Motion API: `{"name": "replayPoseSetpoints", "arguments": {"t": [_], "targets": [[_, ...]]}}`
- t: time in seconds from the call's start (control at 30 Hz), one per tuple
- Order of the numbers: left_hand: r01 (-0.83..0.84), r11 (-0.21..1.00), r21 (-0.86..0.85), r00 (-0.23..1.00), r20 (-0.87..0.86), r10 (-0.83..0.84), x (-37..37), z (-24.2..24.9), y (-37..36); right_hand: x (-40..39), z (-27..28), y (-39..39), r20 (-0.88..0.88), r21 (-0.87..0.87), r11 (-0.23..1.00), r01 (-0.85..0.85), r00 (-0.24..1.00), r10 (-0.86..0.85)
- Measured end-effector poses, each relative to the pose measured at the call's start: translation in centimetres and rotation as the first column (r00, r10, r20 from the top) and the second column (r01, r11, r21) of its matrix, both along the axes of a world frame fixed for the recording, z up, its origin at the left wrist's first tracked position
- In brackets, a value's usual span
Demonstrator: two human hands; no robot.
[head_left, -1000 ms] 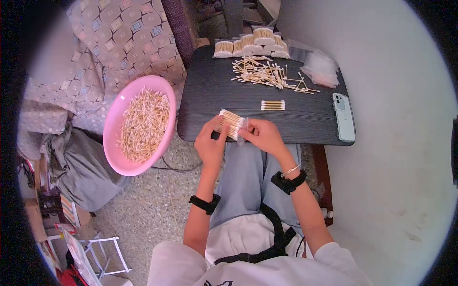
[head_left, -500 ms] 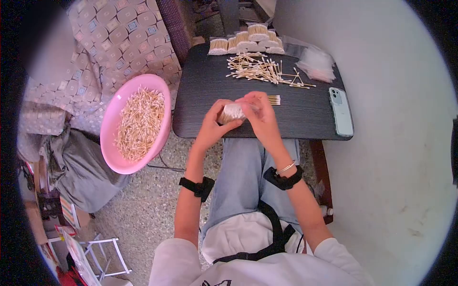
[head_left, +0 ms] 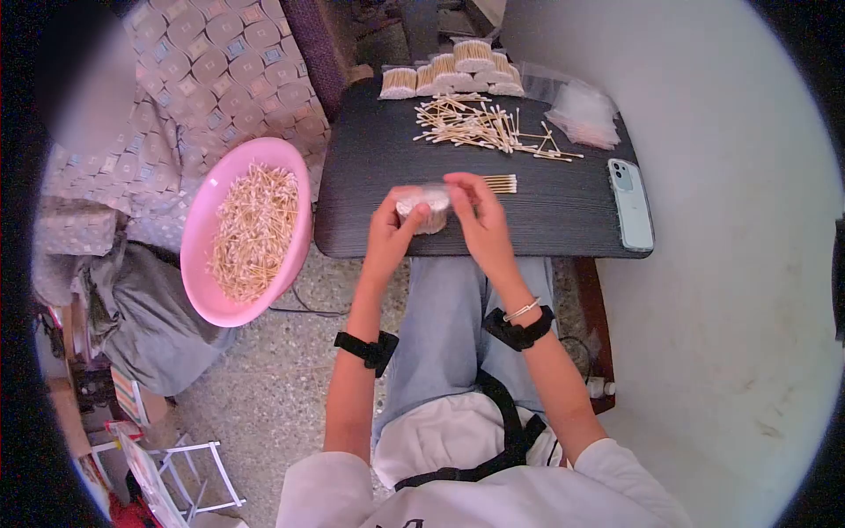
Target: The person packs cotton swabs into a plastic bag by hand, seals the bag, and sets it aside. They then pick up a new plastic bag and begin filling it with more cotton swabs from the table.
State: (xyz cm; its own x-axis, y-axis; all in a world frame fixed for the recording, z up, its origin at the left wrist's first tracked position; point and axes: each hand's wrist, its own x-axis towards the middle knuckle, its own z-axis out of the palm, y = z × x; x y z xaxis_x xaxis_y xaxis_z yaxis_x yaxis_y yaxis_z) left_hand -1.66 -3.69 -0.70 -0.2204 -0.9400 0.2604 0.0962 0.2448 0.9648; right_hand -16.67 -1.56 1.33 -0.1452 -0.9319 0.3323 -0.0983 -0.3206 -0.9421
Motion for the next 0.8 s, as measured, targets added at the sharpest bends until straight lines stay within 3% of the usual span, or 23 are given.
{"name": "replayPoseSetpoints", "arguments": {"t": [0.07,0.17,0.2,0.3,0.47,0.6,0.7,0.8], "targets": [[-0.062,0.997,0.047,0.997,-0.046,0.064,-0.4,0.9,0.0,-2.1,0.5,0.3,-0.432,-0.237,0.957,0.17,0.863,-0.261],[-0.142,0.99,0.021,0.99,-0.009,0.142,-0.6,-0.2,-0.6,-4.2,0.0,0.3,-0.758,-0.258,0.923,0.285,0.532,-0.376],[-0.155,0.988,0.008,0.986,0.058,0.155,-0.5,-0.8,-0.8,-5.0,-1.3,-0.1,-0.83,-0.188,0.951,0.247,0.477,-0.288],[-0.185,0.982,-0.028,0.965,0.182,0.187,-0.1,-1.6,-1.2,-5.9,-2.7,0.0,-0.928,-0.137,0.96,0.242,0.308,-0.21],[-0.215,0.975,-0.059,0.969,0.114,0.221,-0.6,-1.4,-1.0,-6.5,-2.8,0.3,-0.917,-0.184,0.971,0.154,0.327,-0.226],[-0.239,0.971,-0.024,0.954,0.18,0.239,-0.5,-1.7,-0.9,-6.6,-1.3,1.3,-0.899,-0.196,0.977,0.086,0.383,-0.214],[-0.255,0.966,-0.034,0.951,0.173,0.257,-0.8,-1.2,-0.7,-6.7,-1.0,1.3,-0.947,-0.202,0.979,-0.011,0.258,-0.193],[-0.241,0.971,-0.005,0.953,0.186,0.237,-0.5,-1.4,-0.8,-6.5,-1.4,1.0,-0.946,-0.322,0.943,-0.085,0.075,-0.316]]}}
